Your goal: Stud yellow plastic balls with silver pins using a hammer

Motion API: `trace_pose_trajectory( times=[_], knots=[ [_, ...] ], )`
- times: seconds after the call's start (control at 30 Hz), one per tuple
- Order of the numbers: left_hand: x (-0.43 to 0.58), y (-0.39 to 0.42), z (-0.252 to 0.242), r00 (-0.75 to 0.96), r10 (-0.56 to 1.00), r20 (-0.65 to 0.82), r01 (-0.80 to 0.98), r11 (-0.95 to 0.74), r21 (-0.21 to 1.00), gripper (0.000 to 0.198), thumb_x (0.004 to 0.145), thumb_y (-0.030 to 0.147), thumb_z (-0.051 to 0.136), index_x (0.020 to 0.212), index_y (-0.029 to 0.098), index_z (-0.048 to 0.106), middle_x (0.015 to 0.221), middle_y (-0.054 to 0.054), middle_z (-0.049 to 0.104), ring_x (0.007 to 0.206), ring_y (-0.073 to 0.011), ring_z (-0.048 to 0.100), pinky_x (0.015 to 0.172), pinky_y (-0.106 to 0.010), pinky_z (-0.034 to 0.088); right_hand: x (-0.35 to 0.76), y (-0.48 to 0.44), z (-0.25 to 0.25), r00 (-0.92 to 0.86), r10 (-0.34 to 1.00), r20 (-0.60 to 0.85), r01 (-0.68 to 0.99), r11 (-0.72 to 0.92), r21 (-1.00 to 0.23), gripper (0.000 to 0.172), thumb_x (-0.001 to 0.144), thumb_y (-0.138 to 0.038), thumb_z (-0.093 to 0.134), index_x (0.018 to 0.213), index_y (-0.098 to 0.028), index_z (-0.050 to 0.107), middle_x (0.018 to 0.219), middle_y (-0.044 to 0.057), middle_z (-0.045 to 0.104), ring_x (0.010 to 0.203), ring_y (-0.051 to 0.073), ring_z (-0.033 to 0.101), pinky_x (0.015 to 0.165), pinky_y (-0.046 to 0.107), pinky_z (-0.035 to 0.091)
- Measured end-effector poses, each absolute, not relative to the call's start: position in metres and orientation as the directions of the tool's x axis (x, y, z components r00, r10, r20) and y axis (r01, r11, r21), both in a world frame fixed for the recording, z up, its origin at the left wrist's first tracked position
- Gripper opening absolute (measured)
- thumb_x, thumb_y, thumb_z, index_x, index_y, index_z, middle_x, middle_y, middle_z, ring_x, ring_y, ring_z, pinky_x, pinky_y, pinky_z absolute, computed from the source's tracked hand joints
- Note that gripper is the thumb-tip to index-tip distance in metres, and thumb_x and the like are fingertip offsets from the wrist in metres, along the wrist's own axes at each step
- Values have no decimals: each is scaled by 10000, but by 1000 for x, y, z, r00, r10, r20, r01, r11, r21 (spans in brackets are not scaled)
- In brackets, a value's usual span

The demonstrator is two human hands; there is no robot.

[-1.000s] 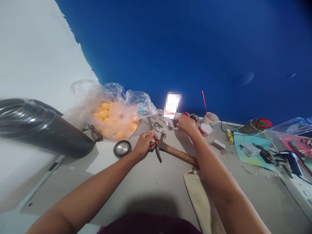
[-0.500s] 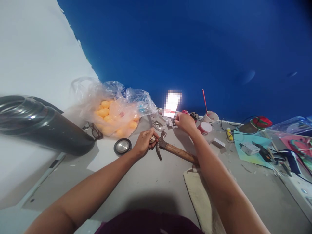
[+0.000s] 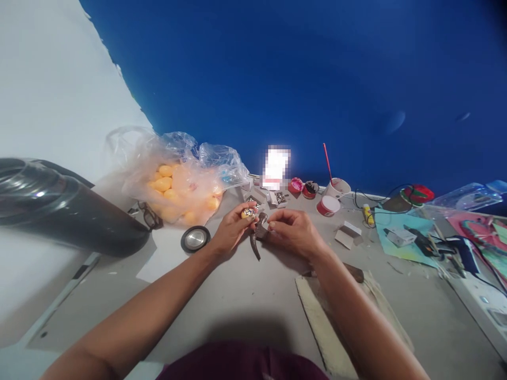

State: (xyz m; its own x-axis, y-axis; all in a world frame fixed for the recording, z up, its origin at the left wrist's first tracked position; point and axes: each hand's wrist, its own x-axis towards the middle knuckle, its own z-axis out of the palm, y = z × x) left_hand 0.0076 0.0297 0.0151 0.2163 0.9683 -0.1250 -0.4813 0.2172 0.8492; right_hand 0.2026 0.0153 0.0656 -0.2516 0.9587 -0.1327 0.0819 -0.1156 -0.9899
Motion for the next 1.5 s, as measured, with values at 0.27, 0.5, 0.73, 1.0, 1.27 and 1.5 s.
trace_pose_trajectory(
  times=[0.27,0.5,0.73,1.0,1.27,1.5],
  knots=[
    [6,20,8,293,951,-102,-395,218,892,528,768,312,867,1249,183,690,847,-38,724,682,-138,654,674,-276,534,195,12,28,-261,955,-139,-313,-220,-924,297,655,-375,909,791,-193,718,727,11,725,507,67,461,472,205,282],
    [8,22,4,302,946,-120,-365,231,902,485,750,301,882,1188,179,713,917,-63,771,676,-140,675,663,-273,539,195,11,21,-292,951,-107,-384,-218,-897,233,728,-355,873,780,-191,716,660,-15,672,499,60,425,484,205,277],
    [10,18,7,309,951,-27,-365,145,920,451,731,249,897,1089,187,630,917,-38,751,790,-166,715,737,-278,569,194,12,20,-230,960,-162,-354,-238,-905,256,667,-337,910,771,-182,735,655,-7,677,501,63,444,481,210,282],
    [6,18,0,223,933,283,38,-298,954,398,806,306,838,1179,210,738,1243,-98,648,1169,-249,638,1021,-365,519,191,11,24,-231,948,-220,-353,-292,-889,307,597,-375,938,699,-175,729,554,-17,620,493,74,434,481,221,274],
    [5,14,-1,248,871,424,185,-472,862,362,874,319,779,1211,214,698,1202,-96,698,1119,-237,662,1003,-369,524,192,11,21,-234,947,-222,-342,-294,-892,273,611,-354,926,714,-177,747,604,1,665,493,70,446,484,218,277],
    [6,15,0,252,849,463,206,-515,832,337,878,331,777,1176,200,689,1155,-97,701,1077,-226,670,970,-352,528,192,11,24,-234,944,-233,-319,-301,-899,273,600,-355,927,707,-174,753,592,3,661,503,74,453,490,220,288]
  ],
)
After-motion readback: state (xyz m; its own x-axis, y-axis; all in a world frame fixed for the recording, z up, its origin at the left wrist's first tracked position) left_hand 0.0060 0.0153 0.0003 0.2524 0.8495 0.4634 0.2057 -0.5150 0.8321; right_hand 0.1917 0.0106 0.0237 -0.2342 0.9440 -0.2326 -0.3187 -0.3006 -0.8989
